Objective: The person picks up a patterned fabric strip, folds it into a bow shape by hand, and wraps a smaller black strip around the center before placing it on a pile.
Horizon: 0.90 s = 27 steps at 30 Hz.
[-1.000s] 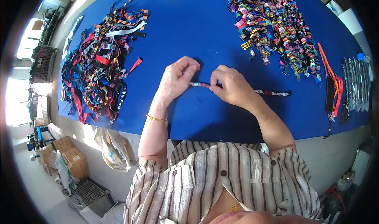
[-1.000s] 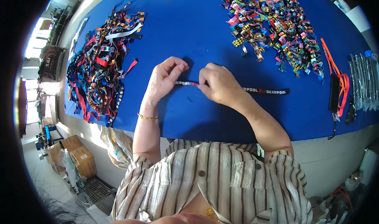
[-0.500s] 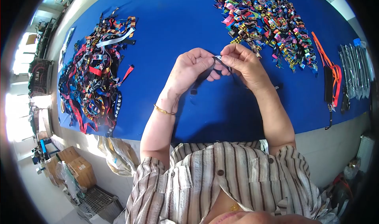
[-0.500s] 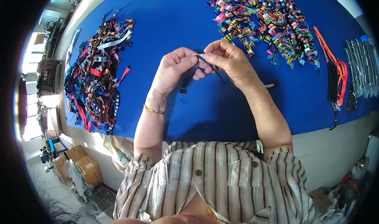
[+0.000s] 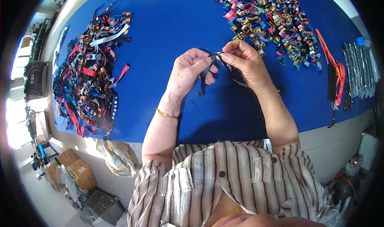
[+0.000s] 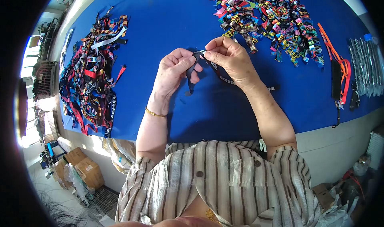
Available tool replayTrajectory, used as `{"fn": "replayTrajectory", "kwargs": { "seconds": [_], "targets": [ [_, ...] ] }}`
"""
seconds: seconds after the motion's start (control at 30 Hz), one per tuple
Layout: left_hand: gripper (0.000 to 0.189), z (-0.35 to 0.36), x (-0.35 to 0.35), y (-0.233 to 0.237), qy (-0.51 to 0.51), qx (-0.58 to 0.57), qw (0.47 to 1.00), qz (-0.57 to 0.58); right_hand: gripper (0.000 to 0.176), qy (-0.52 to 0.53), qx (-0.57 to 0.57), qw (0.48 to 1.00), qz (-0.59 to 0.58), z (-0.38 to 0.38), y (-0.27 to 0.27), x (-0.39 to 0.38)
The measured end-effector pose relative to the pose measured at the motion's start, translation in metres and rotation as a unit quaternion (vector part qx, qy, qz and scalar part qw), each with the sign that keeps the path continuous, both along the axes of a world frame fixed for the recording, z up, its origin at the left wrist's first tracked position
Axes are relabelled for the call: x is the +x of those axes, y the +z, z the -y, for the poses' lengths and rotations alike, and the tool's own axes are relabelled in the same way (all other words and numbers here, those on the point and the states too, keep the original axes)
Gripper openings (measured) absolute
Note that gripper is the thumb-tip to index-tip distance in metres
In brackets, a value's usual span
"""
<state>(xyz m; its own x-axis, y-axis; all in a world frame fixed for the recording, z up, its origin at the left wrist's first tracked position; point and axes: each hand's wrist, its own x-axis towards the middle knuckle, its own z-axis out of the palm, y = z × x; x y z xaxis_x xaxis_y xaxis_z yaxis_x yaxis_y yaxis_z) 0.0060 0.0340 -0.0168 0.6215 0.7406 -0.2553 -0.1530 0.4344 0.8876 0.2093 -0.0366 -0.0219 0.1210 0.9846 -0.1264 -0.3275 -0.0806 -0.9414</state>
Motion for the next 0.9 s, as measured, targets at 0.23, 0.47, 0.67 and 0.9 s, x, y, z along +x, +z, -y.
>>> {"fn": "replayTrajectory", "kwargs": {
  "seconds": [0.23,0.47,0.67,0.9],
  "targets": [
    [0.011,0.005,0.004,0.001,0.018,0.035,0.997,-0.066,0.019,0.017,0.007,1.000,0.007,0.000,-0.004,-0.004],
    [0.010,0.007,0.005,0.000,0.006,0.046,0.997,-0.058,0.023,0.032,-0.011,0.996,0.083,-0.001,-0.002,-0.004],
    [0.010,0.007,0.004,0.001,0.016,0.054,0.995,-0.081,0.020,0.043,-0.008,0.994,0.099,0.001,0.003,-0.006],
    [0.008,0.007,0.007,0.000,0.029,0.101,0.986,-0.129,0.020,0.084,0.000,0.994,0.066,0.003,0.007,0.000]
  ]
}}
